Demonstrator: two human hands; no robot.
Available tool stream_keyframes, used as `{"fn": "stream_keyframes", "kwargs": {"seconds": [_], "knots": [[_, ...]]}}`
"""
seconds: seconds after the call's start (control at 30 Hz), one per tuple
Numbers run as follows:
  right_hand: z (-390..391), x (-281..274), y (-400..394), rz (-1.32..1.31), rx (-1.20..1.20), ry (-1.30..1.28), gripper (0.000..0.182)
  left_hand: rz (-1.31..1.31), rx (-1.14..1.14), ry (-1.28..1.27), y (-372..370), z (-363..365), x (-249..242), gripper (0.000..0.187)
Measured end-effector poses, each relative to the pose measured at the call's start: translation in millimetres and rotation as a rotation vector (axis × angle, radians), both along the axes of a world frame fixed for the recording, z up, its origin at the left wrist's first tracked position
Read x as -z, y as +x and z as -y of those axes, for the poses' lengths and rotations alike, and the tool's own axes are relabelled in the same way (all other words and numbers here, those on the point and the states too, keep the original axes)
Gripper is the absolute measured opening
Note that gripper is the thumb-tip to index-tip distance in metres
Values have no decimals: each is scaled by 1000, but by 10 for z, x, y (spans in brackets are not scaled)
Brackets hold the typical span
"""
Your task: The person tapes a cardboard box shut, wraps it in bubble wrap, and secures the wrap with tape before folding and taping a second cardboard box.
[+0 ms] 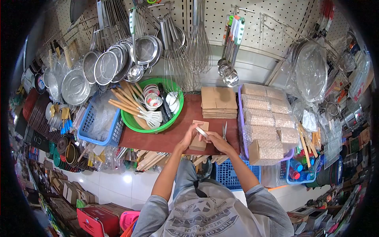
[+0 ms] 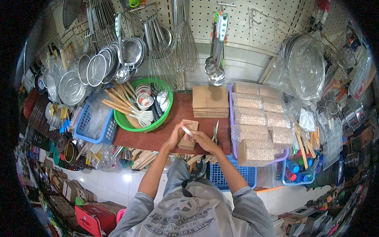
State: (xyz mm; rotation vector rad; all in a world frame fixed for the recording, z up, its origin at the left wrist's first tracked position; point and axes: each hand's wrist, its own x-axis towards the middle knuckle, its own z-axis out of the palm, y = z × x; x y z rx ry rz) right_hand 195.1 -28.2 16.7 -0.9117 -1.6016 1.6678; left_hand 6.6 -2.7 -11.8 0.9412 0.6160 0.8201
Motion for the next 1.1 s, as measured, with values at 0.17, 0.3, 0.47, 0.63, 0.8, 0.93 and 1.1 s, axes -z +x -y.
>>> {"fn": "stream_keyframes", "kwargs": {"seconds": [0.17,0.3,0.47,0.63,0.8,0.93,1.1], "knots": [[-6,99,16,39,30,104,28,-63,-21,60,7,12,-69,63],[-53,94,66,112,36,139,26,-349,-162,201,78,51,31,60],[-34,-1,2,53,43,97,26,-173,-140,134,52,-26,99,63],[44,-141,-50,11,96,60,28,-30,0,-11,-19,-18,-73,61],[-164,185,48,100,36,86,29,-301,-127,193,61,45,3,63],[-170,167,8,17,-10,84,25,-234,-149,157,23,-40,188,63],[-44,29,-84,-34,46,56,20,-3,-92,5,42,15,-60,66]]}}
